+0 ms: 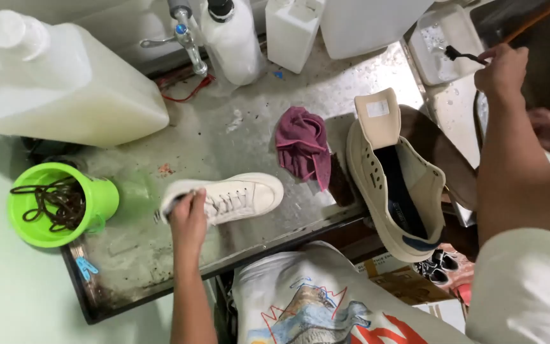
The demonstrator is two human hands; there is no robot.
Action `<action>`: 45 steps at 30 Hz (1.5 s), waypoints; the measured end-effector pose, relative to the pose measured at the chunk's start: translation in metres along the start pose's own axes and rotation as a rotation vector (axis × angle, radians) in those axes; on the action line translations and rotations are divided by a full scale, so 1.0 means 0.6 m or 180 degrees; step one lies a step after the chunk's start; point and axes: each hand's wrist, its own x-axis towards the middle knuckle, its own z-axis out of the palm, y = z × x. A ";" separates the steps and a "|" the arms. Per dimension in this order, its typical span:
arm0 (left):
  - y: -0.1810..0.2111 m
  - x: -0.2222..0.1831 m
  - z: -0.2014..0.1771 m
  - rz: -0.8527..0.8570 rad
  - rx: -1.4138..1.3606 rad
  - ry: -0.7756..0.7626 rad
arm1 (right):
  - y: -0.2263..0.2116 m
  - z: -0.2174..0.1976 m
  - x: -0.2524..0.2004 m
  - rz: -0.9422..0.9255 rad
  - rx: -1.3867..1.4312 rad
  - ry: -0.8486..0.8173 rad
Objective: Applying glue to a sneaker and adjusting its components during a repair process.
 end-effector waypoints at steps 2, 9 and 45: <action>0.044 0.000 0.000 0.0070 0.0183 0.0131 | -0.004 0.031 0.015 0.0281 -0.0307 -0.0194; 0.033 0.023 0.032 0.0442 0.0656 0.0967 | 0.046 0.087 0.057 -0.0025 -0.0370 -0.0111; -0.036 0.067 -0.040 0.1330 -0.0267 -0.0331 | -0.510 0.125 -0.845 -0.0112 0.3623 -0.0731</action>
